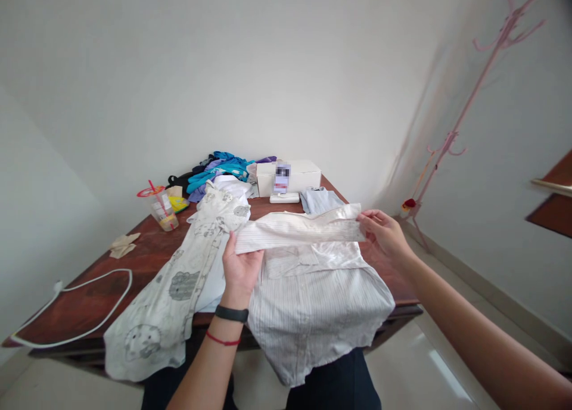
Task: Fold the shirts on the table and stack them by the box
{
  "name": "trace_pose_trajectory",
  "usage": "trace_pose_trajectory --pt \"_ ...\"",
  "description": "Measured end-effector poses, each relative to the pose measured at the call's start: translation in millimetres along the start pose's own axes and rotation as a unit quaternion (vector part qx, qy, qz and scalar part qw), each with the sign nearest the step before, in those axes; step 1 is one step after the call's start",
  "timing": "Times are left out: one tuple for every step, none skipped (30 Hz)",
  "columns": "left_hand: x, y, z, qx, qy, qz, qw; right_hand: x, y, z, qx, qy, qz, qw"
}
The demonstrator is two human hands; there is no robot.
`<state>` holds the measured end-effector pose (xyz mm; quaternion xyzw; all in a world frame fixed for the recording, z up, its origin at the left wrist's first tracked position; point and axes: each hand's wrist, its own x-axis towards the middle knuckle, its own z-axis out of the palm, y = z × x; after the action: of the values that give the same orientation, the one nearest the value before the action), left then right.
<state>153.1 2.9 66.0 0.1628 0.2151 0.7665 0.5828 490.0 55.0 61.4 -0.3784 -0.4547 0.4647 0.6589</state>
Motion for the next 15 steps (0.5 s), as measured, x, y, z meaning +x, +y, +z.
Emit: trace_pose_trajectory --pt "0.1 -0.6 -0.7 -0.002 -0.002 0.003 1.000 0.5 5.4 0.6 -0.012 0.010 0.006 1.000" --pt "0.7 -1.2 -2.4 0.002 -0.002 0.007 1.000 1.5 11.1 0.6 -0.023 0.020 0.013 0.999" --pt "1.6 -1.8 -4.9 0.008 -0.003 0.010 1.000 2.8 17.0 0.2 -0.032 0.030 0.020 0.999" --pt "3.0 -2.0 -8.1 0.015 -0.003 0.015 1.000 4.3 22.8 -0.5 -0.038 0.039 0.025 0.998" --pt "4.6 -2.0 -12.0 0.023 -0.002 0.020 1.000 6.0 28.5 -1.3 -0.044 0.048 0.027 0.998" --pt "6.4 -1.7 -16.2 0.031 0.001 0.025 0.999 7.6 34.0 -2.1 -0.050 0.058 0.027 0.997" --pt "8.3 -1.1 -20.6 0.041 0.005 0.030 0.999 9.1 39.1 -2.8 -0.057 0.068 0.026 0.996" --pt "10.1 -0.3 -25.0 0.054 0.008 0.036 0.998 10.4 43.8 -3.3 -0.064 0.077 0.026 0.995" --pt "11.9 0.4 -29.1 0.067 0.009 0.041 0.997 11.4 48.0 -3.7 -0.068 0.083 0.029 0.994" --pt "13.6 0.9 -32.7 0.079 0.008 0.046 0.996 12.1 51.7 -4.0 -0.068 0.088 0.035 0.993" --pt "15.1 1.0 -35.6 0.088 0.004 0.051 0.995 12.6 54.6 -4.3 -0.064 0.089 0.042 0.993" --pt "16.6 0.6 -37.7 0.096 -0.001 0.058 0.994 12.8 56.8 -4.8 -0.058 0.087 0.049 0.993" --pt "17.9 -0.5 -39.1 0.104 -0.003 0.066 0.992 12.7 58.2 -5.4 -0.051 0.083 0.054 0.994" --pt "19.1 -2.2 -39.7 0.115 0.001 0.073 0.991 12.3 58.8 -6.3 -0.043 0.080 0.057 0.994" --pt "19.9 -4.3 -39.8 0.130 0.011 0.077 0.988 11.6 58.6 -7.5 -0.035 0.077 0.062 0.994"
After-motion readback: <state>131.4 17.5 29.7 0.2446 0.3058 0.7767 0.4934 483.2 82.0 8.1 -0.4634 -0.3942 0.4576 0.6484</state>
